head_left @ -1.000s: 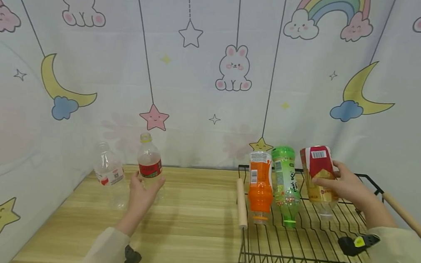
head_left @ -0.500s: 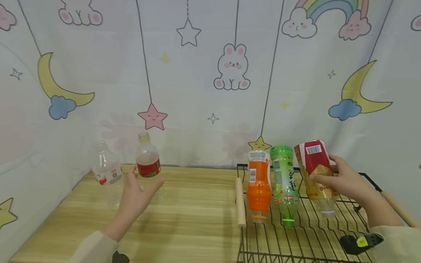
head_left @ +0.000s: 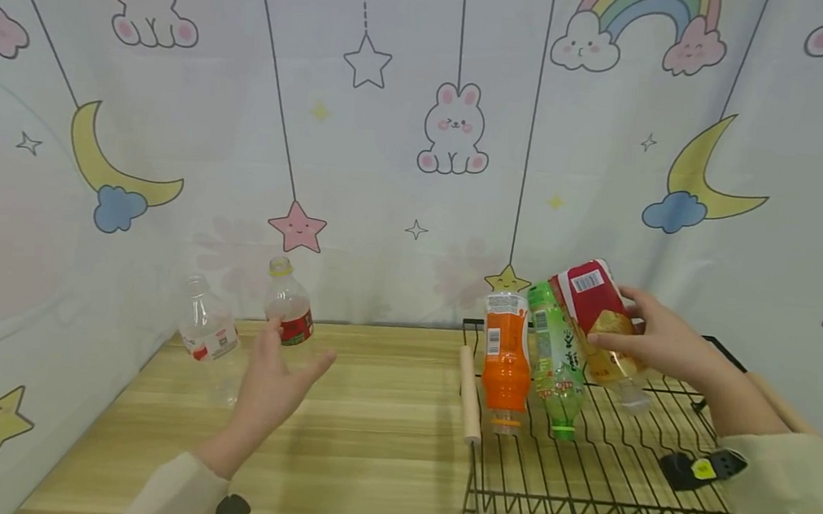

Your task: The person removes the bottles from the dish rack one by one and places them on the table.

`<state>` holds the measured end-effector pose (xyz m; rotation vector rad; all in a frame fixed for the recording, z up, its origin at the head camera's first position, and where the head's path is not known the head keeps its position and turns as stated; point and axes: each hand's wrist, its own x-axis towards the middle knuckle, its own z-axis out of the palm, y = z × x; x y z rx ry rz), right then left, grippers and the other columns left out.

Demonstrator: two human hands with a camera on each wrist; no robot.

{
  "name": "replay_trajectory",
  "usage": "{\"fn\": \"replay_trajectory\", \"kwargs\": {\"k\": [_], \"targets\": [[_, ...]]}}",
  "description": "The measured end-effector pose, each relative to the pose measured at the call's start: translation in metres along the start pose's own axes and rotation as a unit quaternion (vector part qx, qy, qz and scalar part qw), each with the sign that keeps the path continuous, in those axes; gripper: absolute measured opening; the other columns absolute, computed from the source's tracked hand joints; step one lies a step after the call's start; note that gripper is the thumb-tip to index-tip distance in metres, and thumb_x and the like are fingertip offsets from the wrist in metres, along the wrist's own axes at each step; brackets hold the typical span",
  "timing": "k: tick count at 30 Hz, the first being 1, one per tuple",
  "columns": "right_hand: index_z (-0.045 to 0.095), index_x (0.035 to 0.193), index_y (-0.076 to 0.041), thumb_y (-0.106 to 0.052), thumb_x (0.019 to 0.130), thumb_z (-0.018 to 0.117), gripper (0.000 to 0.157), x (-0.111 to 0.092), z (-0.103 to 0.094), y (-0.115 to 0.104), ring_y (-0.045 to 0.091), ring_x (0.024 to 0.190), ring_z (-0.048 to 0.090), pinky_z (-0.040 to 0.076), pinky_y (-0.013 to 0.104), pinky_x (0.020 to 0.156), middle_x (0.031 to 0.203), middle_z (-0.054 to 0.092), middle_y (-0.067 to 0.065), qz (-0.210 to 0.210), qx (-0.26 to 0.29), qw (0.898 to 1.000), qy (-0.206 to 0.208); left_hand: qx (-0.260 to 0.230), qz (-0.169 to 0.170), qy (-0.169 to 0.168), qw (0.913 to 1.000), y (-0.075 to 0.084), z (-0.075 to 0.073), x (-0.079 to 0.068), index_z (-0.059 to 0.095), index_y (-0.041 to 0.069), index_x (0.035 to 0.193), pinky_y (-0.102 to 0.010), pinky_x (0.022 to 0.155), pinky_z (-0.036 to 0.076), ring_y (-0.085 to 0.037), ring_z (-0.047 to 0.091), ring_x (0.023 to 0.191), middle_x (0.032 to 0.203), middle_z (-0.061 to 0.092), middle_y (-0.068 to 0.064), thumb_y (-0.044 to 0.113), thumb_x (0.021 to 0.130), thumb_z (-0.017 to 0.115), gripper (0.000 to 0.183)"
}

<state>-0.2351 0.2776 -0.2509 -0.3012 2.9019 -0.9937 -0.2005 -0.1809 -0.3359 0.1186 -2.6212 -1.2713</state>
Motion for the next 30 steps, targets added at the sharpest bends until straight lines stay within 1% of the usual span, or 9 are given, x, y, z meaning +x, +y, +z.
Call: {"fn": "replay_trajectory", "kwargs": {"k": [4,7,10,16,21,26,30], "targets": [[0.008,0.151,0.002,-0.044,0.088,0.067,0.098,-0.001,0.002,-0.007,0.05,0.114,0.049,0.054,0.053,0.082,0.139,0.033,0.036,-0.007,-0.002,1.0,-0.004,0.017,0.009,-0.015,0.9997,0.01,0.003,-0.004,0.008,0.003,0.153,-0.061,0.109,0.026,-0.043,0.023,0.14,0.154,0.019,-0.024,0.05,0.086,0.067,0.101],[0.01,0.151,0.001,-0.045,0.087,0.067,0.097,-0.001,0.004,-0.01,0.05,0.114,0.05,0.054,0.052,0.082,0.14,0.034,0.035,-0.012,-0.006,1.0,-0.003,0.024,0.029,-0.02,0.9991,0.016,0.005,-0.006,0.013,0.003,0.152,-0.06,0.108,0.029,-0.041,0.028,0.138,0.151,0.024,-0.022,0.047,0.086,0.069,0.097],[0.013,0.151,0.0,-0.044,0.087,0.068,0.095,-0.001,0.006,-0.014,0.048,0.112,0.051,0.054,0.051,0.081,0.138,0.037,0.033,-0.021,-0.006,1.0,-0.001,0.032,0.048,-0.023,0.9981,0.019,0.008,-0.007,0.018,0.004,0.151,-0.059,0.107,0.032,-0.038,0.033,0.136,0.15,0.029,-0.02,0.047,0.084,0.07,0.095],[0.018,0.15,-0.001,-0.04,0.087,0.069,0.089,-0.001,0.009,-0.024,0.043,0.11,0.052,0.055,0.047,0.079,0.137,0.039,0.03,-0.04,0.006,0.999,-0.003,0.048,0.087,-0.036,0.9945,0.025,0.01,-0.004,0.021,0.007,0.15,-0.059,0.108,0.03,-0.038,0.031,0.138,0.152,0.027,-0.018,0.054,0.082,0.07,0.096],[0.02,0.149,-0.002,-0.038,0.087,0.069,0.087,0.0,0.014,-0.031,0.042,0.11,0.053,0.056,0.046,0.078,0.137,0.04,0.029,-0.048,0.017,0.999,-0.011,0.055,0.114,-0.043,0.991,0.031,0.012,-0.004,0.023,0.008,0.15,-0.059,0.108,0.031,-0.036,0.032,0.138,0.151,0.03,-0.016,0.053,0.082,0.07,0.094],[0.023,0.148,-0.004,-0.038,0.085,0.071,0.086,0.001,0.019,-0.037,0.039,0.109,0.055,0.056,0.043,0.076,0.136,0.042,0.027,-0.051,0.021,0.998,-0.015,0.064,0.142,-0.04,0.987,0.037,0.014,-0.006,0.024,0.009,0.15,-0.056,0.108,0.033,-0.032,0.032,0.138,0.15,0.033,-0.011,0.05,0.082,0.071,0.092],[0.026,0.147,-0.007,-0.038,0.084,0.073,0.084,0.0,0.023,-0.045,0.038,0.107,0.056,0.056,0.043,0.076,0.134,0.044,0.026,-0.059,0.019,0.998,-0.02,0.088,0.165,-0.028,0.982,0.043,0.017,-0.008,0.028,0.009,0.149,-0.054,0.106,0.036,-0.03,0.037,0.136,0.148,0.037,-0.009,0.049,0.081,0.072,0.09]]}}
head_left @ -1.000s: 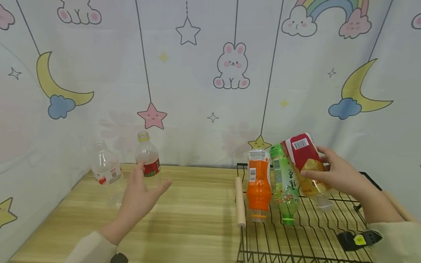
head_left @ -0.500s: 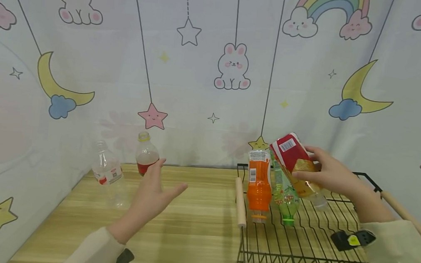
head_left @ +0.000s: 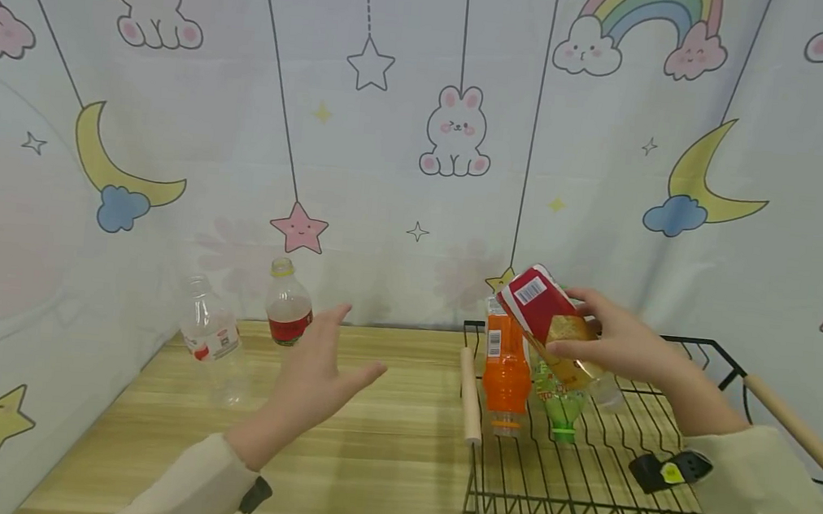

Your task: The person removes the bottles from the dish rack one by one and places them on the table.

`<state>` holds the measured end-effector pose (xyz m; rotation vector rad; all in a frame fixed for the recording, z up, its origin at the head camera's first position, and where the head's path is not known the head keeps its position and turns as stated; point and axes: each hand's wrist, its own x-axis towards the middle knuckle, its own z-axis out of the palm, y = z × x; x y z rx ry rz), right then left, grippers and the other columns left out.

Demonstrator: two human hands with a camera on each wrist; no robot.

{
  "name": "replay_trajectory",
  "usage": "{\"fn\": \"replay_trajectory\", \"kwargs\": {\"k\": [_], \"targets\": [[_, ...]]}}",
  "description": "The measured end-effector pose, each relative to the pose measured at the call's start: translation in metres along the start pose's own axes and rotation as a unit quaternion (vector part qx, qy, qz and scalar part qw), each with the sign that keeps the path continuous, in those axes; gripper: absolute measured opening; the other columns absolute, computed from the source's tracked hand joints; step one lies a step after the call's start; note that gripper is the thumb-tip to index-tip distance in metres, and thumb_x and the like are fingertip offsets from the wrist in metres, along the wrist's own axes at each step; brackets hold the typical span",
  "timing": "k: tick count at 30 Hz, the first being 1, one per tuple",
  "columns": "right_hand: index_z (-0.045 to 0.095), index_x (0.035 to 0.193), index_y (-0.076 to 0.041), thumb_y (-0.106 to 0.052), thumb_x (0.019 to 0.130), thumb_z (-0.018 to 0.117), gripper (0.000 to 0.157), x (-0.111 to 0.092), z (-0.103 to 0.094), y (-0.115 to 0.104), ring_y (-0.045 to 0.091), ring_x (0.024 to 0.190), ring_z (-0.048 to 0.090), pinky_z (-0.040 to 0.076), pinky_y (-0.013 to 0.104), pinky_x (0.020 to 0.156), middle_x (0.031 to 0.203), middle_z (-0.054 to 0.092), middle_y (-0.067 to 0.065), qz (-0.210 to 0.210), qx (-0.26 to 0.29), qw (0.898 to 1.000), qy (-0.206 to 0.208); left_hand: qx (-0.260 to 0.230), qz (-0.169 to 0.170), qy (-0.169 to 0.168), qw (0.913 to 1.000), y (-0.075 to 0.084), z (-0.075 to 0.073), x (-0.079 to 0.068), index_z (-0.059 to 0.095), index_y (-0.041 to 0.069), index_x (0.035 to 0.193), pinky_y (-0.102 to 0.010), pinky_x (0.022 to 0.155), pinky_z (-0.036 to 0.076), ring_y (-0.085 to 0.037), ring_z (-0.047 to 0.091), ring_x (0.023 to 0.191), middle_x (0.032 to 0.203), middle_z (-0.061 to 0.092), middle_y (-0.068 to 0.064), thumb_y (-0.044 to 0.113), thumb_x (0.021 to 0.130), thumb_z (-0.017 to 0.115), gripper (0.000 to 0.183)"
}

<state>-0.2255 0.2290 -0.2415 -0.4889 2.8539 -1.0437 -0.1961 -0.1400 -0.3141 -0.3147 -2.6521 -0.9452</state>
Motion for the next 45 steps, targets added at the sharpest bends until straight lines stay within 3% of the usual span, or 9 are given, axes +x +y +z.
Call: {"fn": "replay_trajectory", "kwargs": {"k": [10,18,26,36,45], "targets": [[0.028,0.147,-0.008,-0.036,0.085,0.073,0.081,0.002,0.012,-0.016,0.037,0.107,0.057,0.054,0.045,0.079,0.135,0.047,0.025,-0.023,-0.012,0.999,-0.027,0.032,0.072,0.016,0.9968,0.014,0.01,0.001,0.034,0.005,0.145,-0.056,0.107,0.033,-0.034,0.038,0.133,0.144,0.04,-0.013,0.044,0.079,0.075,0.086],[0.031,0.145,-0.007,-0.036,0.084,0.073,0.079,0.003,0.019,-0.025,0.034,0.106,0.057,0.055,0.043,0.079,0.134,0.048,0.024,-0.029,-0.015,0.998,-0.046,0.073,0.136,0.039,0.9872,0.021,0.016,0.003,0.04,0.005,0.141,-0.056,0.102,0.037,-0.035,0.045,0.126,0.139,0.045,-0.013,0.044,0.078,0.077,0.083],[0.032,0.145,-0.005,-0.036,0.083,0.074,0.081,0.005,0.026,-0.031,0.033,0.107,0.054,0.054,0.043,0.082,0.134,0.048,0.022,-0.015,-0.025,0.998,-0.056,0.094,0.174,0.03,0.9798,0.03,0.015,0.005,0.039,0.005,0.143,-0.052,0.108,0.033,-0.032,0.04,0.13,0.141,0.042,-0.014,0.044,0.078,0.077,0.084],[0.039,0.142,-0.009,-0.033,0.082,0.075,0.075,0.009,0.034,-0.039,0.028,0.1,0.056,0.054,0.04,0.08,0.127,0.054,0.016,-0.046,-0.019,0.996,-0.075,0.113,0.229,0.037,0.9662,0.04,0.02,0.007,0.038,0.008,0.141,-0.051,0.109,0.031,-0.03,0.037,0.131,0.139,0.043,-0.012,0.04,0.078,0.078,0.082],[0.04,0.142,-0.008,-0.034,0.081,0.076,0.075,0.014,0.041,-0.048,0.027,0.102,0.056,0.053,0.041,0.082,0.127,0.055,0.016,-0.059,-0.035,0.993,-0.091,0.137,0.244,0.024,0.9599,0.051,0.021,0.008,0.035,0.012,0.143,-0.051,0.111,0.027,-0.028,0.031,0.135,0.145,0.039,-0.011,0.043,0.077,0.078,0.084]]}}
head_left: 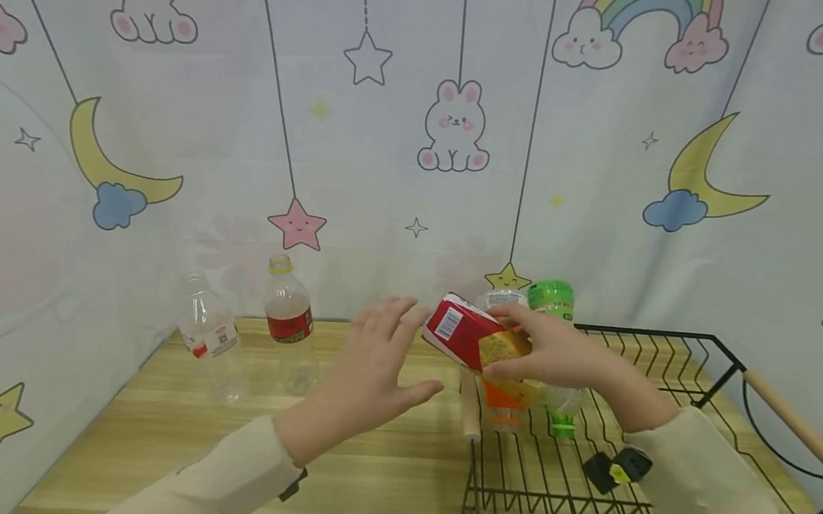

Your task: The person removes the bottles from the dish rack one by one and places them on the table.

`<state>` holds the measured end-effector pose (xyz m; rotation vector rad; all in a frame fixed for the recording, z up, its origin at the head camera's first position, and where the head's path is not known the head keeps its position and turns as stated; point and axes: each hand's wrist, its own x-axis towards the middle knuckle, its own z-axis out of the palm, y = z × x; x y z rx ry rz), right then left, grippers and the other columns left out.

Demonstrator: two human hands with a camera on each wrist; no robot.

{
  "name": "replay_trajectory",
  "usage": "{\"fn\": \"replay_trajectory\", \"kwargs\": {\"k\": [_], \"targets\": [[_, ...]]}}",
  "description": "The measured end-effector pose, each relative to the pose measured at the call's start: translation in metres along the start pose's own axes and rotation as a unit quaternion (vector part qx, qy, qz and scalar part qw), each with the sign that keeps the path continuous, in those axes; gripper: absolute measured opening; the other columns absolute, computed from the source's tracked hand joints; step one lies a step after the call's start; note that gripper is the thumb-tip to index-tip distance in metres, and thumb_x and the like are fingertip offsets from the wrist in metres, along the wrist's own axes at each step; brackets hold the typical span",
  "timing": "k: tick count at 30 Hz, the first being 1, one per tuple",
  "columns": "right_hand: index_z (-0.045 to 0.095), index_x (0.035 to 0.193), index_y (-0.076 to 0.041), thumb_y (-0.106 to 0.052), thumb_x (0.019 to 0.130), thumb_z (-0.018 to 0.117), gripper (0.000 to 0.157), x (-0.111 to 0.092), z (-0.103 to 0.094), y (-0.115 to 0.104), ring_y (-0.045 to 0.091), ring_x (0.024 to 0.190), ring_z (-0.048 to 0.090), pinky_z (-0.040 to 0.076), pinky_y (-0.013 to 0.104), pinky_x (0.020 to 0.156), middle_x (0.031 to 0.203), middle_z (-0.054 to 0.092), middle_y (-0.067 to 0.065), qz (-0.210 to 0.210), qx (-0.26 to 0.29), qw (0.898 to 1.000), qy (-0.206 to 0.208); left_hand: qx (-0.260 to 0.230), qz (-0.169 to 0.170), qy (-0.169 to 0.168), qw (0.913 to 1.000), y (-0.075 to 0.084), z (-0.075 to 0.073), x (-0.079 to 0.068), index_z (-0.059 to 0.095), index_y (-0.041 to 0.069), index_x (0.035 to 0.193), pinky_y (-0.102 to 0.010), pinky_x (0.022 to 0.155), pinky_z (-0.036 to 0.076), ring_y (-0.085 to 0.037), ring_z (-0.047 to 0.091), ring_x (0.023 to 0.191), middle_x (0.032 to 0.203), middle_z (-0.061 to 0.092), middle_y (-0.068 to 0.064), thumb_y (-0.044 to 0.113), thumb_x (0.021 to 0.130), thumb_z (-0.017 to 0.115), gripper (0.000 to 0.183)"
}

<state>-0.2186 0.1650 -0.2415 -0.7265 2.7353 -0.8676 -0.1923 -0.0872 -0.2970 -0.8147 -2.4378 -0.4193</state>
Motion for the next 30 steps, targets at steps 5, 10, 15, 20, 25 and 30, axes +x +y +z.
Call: {"fn": "replay_trajectory", "kwargs": {"k": [5,10,15,20,25,30], "targets": [[0.043,0.14,-0.008,-0.034,0.08,0.076,0.073,0.004,0.004,-0.002,0.025,0.1,0.057,0.053,0.039,0.079,0.125,0.058,0.014,-0.017,-0.007,1.0,-0.004,0.023,0.028,0.002,0.9993,0.003,0.001,0.002,0.036,0.012,0.143,-0.052,0.111,0.026,-0.03,0.029,0.136,0.145,0.038,-0.012,0.045,0.077,0.077,0.084],[0.045,0.139,-0.011,-0.034,0.081,0.076,0.07,0.008,0.009,-0.004,0.024,0.099,0.057,0.054,0.037,0.079,0.124,0.058,0.011,-0.025,-0.001,1.0,-0.014,0.041,0.047,0.007,0.9981,0.007,0.003,0.005,0.039,0.012,0.141,-0.055,0.109,0.028,-0.031,0.03,0.136,0.145,0.038,-0.011,0.047,0.077,0.077,0.082],[0.044,0.14,-0.013,-0.036,0.081,0.076,0.071,0.01,0.012,-0.008,0.023,0.101,0.058,0.054,0.038,0.081,0.126,0.057,0.01,-0.028,0.001,0.999,-0.023,0.045,0.06,0.005,0.9972,0.012,0.004,0.007,0.04,0.014,0.141,-0.061,0.108,0.028,-0.032,0.03,0.137,0.143,0.04,-0.012,0.047,0.078,0.076,0.079],[0.045,0.14,-0.014,-0.039,0.08,0.076,0.072,0.011,0.015,-0.011,0.022,0.104,0.059,0.054,0.04,0.084,0.128,0.057,0.008,-0.03,-0.008,0.999,-0.024,0.068,0.078,-0.007,0.9946,0.016,0.005,0.008,0.042,0.014,0.143,-0.062,0.109,0.026,-0.031,0.031,0.138,0.143,0.041,-0.012,0.049,0.079,0.074,0.079],[0.043,0.142,-0.014,-0.04,0.08,0.076,0.075,0.012,0.018,-0.014,0.023,0.106,0.058,0.053,0.041,0.086,0.13,0.056,0.008,-0.029,-0.01,0.999,-0.03,0.08,0.085,-0.013,0.9931,0.018,0.007,0.007,0.043,0.015,0.143,-0.061,0.11,0.024,-0.034,0.033,0.138,0.145,0.041,-0.013,0.05,0.079,0.074,0.08],[0.043,0.142,-0.012,-0.041,0.081,0.075,0.074,0.012,0.019,-0.014,0.024,0.109,0.057,0.051,0.045,0.089,0.13,0.055,0.008,-0.047,-0.015,0.998,-0.031,0.089,0.092,-0.012,0.9917,0.02,0.009,0.007,0.045,0.015,0.141,-0.06,0.11,0.025,-0.034,0.034,0.136,0.143,0.042,-0.013,0.05,0.078,0.075,0.079]]}}
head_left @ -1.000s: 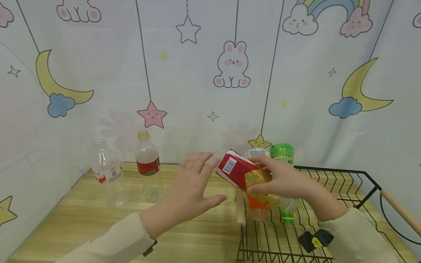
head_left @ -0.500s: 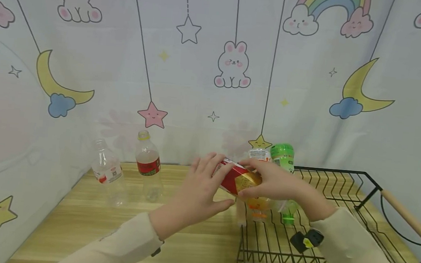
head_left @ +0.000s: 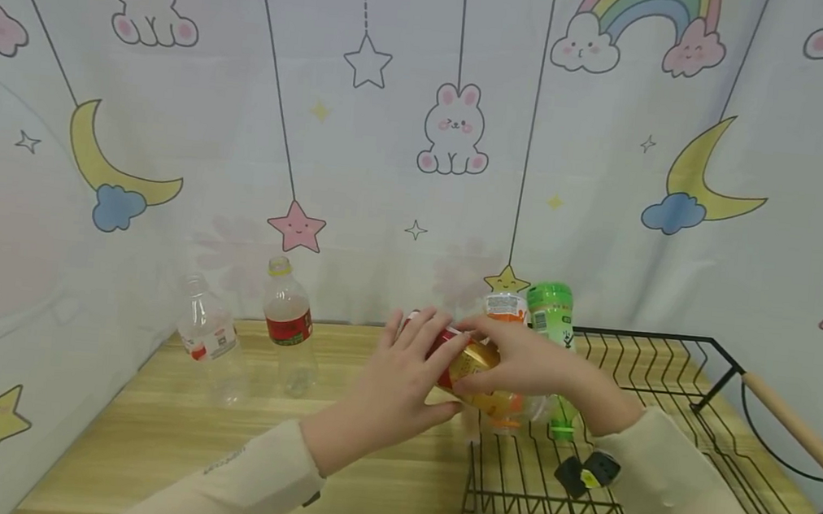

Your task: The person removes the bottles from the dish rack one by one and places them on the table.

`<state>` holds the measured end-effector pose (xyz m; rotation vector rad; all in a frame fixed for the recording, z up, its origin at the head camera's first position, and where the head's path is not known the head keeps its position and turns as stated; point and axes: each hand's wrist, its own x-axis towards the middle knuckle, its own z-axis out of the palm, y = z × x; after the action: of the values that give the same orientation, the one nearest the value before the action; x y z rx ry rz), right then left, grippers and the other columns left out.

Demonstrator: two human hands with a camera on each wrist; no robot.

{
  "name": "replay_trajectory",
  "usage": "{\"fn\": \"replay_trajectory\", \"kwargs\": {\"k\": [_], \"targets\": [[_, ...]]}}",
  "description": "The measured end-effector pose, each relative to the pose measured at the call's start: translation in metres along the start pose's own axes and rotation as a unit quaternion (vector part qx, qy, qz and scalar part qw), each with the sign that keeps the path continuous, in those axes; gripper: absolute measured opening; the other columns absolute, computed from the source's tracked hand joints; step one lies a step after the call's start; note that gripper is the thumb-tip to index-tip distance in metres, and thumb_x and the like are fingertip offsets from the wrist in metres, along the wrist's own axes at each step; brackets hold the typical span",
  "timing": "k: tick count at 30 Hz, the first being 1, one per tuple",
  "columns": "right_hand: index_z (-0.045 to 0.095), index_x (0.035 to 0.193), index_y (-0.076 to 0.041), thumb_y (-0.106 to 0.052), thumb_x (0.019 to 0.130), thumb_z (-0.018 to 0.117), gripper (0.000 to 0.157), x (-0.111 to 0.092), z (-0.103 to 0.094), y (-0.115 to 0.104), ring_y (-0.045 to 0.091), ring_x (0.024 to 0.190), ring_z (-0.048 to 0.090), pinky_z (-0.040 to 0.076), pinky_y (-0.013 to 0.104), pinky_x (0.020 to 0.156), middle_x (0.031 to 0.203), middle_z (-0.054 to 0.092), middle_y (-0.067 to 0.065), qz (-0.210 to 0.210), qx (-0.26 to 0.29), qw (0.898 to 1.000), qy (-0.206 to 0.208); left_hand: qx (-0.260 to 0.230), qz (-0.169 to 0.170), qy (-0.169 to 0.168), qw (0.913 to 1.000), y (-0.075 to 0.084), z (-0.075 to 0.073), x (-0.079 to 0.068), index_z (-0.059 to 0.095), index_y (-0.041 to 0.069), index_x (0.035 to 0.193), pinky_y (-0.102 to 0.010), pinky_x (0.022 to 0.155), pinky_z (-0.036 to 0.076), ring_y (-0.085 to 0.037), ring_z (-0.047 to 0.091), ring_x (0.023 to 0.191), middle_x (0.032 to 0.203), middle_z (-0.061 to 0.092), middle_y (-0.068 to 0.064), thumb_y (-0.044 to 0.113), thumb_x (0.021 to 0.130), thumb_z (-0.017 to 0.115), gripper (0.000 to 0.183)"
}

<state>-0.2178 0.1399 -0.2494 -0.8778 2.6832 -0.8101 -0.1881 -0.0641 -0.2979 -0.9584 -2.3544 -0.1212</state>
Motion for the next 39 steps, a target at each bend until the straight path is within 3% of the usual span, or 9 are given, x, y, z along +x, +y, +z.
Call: {"fn": "replay_trajectory", "kwargs": {"k": [11,21,39], "targets": [[0.042,0.144,-0.011,-0.041,0.082,0.074,0.076,-0.002,0.002,-0.004,0.027,0.114,0.057,0.05,0.05,0.092,0.134,0.056,0.007,-0.017,-0.012,1.0,0.0,0.006,0.012,0.008,0.9999,0.003,0.003,-0.001,0.048,0.016,0.138,-0.062,0.108,0.027,-0.032,0.037,0.134,0.141,0.044,-0.01,0.049,0.076,0.077,0.076],[0.043,0.143,-0.016,-0.046,0.08,0.075,0.077,0.0,0.007,-0.006,0.021,0.106,0.058,0.05,0.046,0.09,0.133,0.056,0.003,0.008,-0.005,1.0,-0.003,0.015,0.019,0.026,0.9994,0.003,0.008,-0.004,0.048,0.017,0.136,-0.064,0.105,0.029,-0.03,0.038,0.131,0.137,0.046,-0.008,0.048,0.074,0.079,0.076],[0.046,0.139,-0.013,-0.041,0.08,0.076,0.072,0.002,0.012,-0.006,0.025,0.114,0.057,0.05,0.047,0.094,0.134,0.056,0.004,-0.002,0.028,1.0,-0.009,0.008,0.006,0.012,0.9999,0.003,0.013,-0.007,0.047,0.017,0.139,-0.068,0.104,0.027,-0.031,0.036,0.132,0.139,0.045,-0.008,0.048,0.073,0.081,0.081]]}}
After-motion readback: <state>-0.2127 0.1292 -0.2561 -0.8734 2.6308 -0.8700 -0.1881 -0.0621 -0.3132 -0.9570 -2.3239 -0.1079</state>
